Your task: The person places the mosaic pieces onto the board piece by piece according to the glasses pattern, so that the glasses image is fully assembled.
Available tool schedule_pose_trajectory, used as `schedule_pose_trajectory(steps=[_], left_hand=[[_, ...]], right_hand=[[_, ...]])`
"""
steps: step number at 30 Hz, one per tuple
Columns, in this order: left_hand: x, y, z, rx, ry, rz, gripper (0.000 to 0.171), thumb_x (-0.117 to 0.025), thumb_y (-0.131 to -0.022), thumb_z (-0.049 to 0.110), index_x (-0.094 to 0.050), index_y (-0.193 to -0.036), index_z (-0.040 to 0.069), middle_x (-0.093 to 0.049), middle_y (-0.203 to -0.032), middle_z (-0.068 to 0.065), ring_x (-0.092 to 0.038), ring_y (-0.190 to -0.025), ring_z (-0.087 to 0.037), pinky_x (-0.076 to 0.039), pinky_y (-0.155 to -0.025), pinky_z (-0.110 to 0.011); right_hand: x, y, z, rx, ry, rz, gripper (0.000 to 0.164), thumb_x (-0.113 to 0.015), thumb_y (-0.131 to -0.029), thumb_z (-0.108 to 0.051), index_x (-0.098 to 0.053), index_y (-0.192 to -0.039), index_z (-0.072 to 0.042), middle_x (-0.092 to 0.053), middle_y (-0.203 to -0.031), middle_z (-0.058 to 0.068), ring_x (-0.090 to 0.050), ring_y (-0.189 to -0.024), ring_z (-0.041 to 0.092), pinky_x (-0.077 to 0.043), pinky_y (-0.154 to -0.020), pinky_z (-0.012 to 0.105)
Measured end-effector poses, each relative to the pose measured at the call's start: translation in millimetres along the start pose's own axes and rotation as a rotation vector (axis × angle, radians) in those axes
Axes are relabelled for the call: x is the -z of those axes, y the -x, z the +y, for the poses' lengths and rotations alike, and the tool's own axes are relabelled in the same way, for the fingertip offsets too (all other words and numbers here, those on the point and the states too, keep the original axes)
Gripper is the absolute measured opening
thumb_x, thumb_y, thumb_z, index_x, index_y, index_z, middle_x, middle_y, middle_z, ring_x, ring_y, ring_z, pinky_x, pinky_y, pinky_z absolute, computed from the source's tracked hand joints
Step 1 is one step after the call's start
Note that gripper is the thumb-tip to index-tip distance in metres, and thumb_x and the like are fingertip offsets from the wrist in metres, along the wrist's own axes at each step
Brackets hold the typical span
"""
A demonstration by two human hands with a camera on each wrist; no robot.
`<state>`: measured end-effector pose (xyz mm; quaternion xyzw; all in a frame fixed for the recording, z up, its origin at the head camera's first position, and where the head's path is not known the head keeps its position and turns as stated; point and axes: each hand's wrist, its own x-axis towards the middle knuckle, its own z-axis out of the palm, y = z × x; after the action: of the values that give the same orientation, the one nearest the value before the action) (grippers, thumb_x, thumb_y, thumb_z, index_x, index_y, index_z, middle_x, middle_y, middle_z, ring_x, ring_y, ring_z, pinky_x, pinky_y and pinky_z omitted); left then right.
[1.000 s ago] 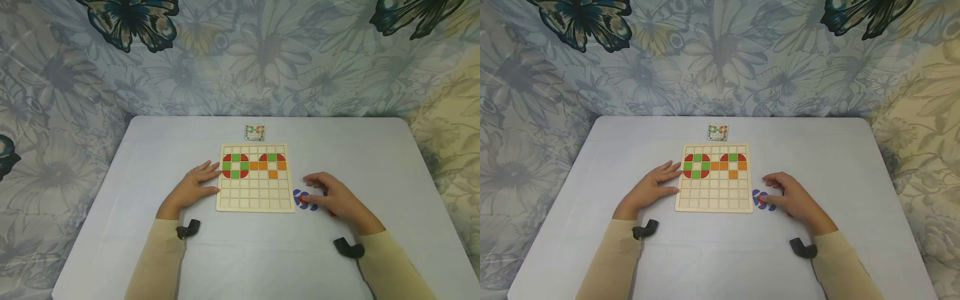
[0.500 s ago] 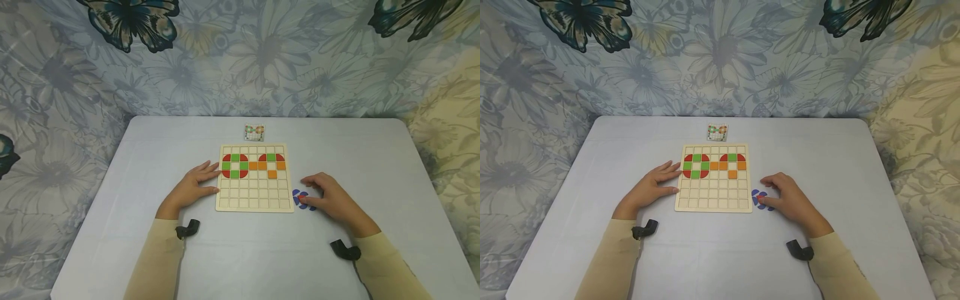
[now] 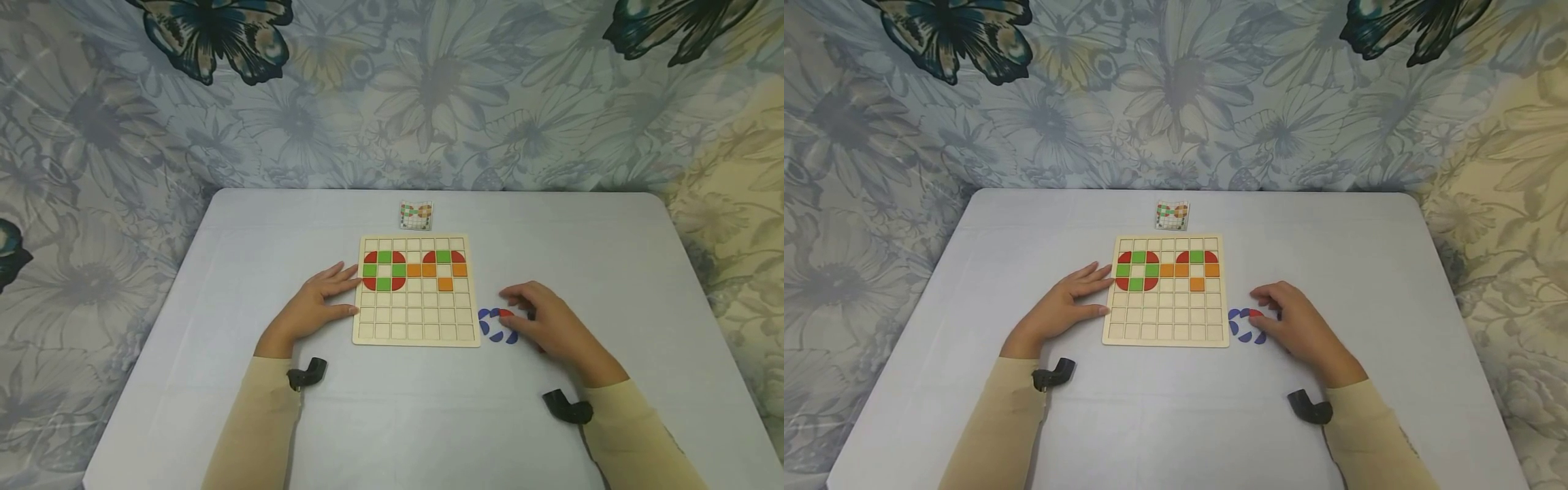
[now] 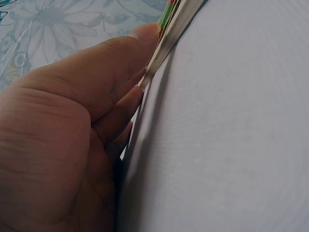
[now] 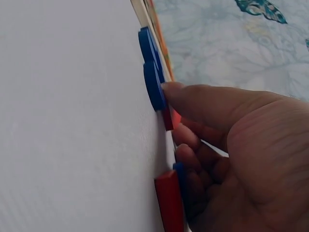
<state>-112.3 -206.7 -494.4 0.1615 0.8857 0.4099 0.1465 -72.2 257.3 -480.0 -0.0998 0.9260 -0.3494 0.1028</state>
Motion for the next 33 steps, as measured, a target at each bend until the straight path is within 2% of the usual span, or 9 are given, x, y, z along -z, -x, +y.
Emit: schedule_pose_trajectory(steps=[9, 12, 15, 19, 23, 30, 33], left_hand=[[0.3, 0.3, 1.1, 0.005, 0.005, 0.0, 0.066, -0.088, -0.095, 0.037, -0.064, -0.155, 0.024, -0.041, -0.168, 0.018, -0.017, -0.164, -0.019, -0.015, -0.129, -0.06], [0.5, 0.4, 0.6, 0.008, 0.007, -0.002, 0.066, -0.088, -0.095, 0.037, -0.064, -0.155, 0.024, -0.04, -0.168, 0.017, -0.017, -0.164, -0.02, -0.015, -0.129, -0.06], [0.4, 0.3, 0.0, 0.01, 0.011, -0.004, 0.066, -0.088, -0.095, 0.037, -0.064, -0.155, 0.024, -0.04, -0.168, 0.017, -0.017, -0.164, -0.02, -0.015, -0.129, -0.06], [0.3, 0.2, -0.7, 0.006, 0.013, -0.004, 0.066, -0.088, -0.095, 0.037, -0.064, -0.155, 0.024, -0.04, -0.168, 0.018, -0.017, -0.164, -0.019, -0.014, -0.129, -0.06], [0.1, 0.1, -1.4, 0.001, 0.015, -0.004, 0.066, -0.088, -0.095, 0.037, -0.064, -0.155, 0.024, -0.041, -0.167, 0.019, -0.017, -0.163, -0.017, -0.015, -0.129, -0.06], [-0.5, -0.3, -0.8, 0.016, 0.008, -0.001, 0.066, -0.088, -0.094, 0.039, -0.064, -0.155, 0.026, -0.04, -0.167, 0.02, -0.017, -0.164, -0.018, -0.015, -0.129, -0.062], [-0.4, -0.2, -0.3, 0.023, 0.01, -0.001, 0.066, -0.089, -0.094, 0.038, -0.064, -0.154, 0.026, -0.04, -0.167, 0.02, -0.017, -0.164, -0.019, -0.014, -0.129, -0.062]], right_hand=[[3.6, 0.1, 5.1, -0.009, 0.03, 0.047, 0.017, -0.082, -0.098, -0.011, -0.075, -0.112, -0.004, -0.065, -0.115, 0.013, -0.061, -0.109, 0.036, -0.053, -0.097, 0.058], [3.8, -0.3, 4.7, -0.02, 0.028, 0.043, 0.016, -0.082, -0.098, -0.011, -0.074, -0.11, -0.005, -0.065, -0.114, 0.013, -0.061, -0.109, 0.036, -0.052, -0.097, 0.058], [4.2, -0.1, 3.4, -0.037, 0.028, 0.036, 0.016, -0.082, -0.098, -0.01, -0.07, -0.107, -0.005, -0.065, -0.109, 0.012, -0.059, -0.104, 0.035, -0.053, -0.092, 0.055], [4.4, 0.9, 1.9, -0.042, 0.027, 0.032, 0.018, -0.081, -0.098, -0.008, -0.071, -0.113, -0.005, -0.065, -0.104, 0.01, -0.057, -0.098, 0.031, -0.051, -0.085, 0.049], [4.2, 2.2, 1.0, -0.02, 0.029, 0.038, 0.023, -0.078, -0.1, -0.006, -0.075, -0.123, -0.003, -0.068, -0.108, 0.009, -0.058, -0.098, 0.029, -0.052, -0.085, 0.048], [5.5, 2.7, -1.7, -0.044, 0.012, 0.071, 0.012, -0.078, -0.102, -0.008, -0.073, -0.113, -0.008, -0.064, -0.094, 0.005, -0.056, -0.088, 0.026, -0.049, -0.072, 0.038], [6.2, 3.1, -4.2, -0.047, -0.012, 0.098, 0.015, -0.078, -0.101, -0.009, -0.073, -0.115, -0.007, -0.067, -0.098, 0.006, -0.057, -0.089, 0.026, -0.05, -0.073, 0.034]])
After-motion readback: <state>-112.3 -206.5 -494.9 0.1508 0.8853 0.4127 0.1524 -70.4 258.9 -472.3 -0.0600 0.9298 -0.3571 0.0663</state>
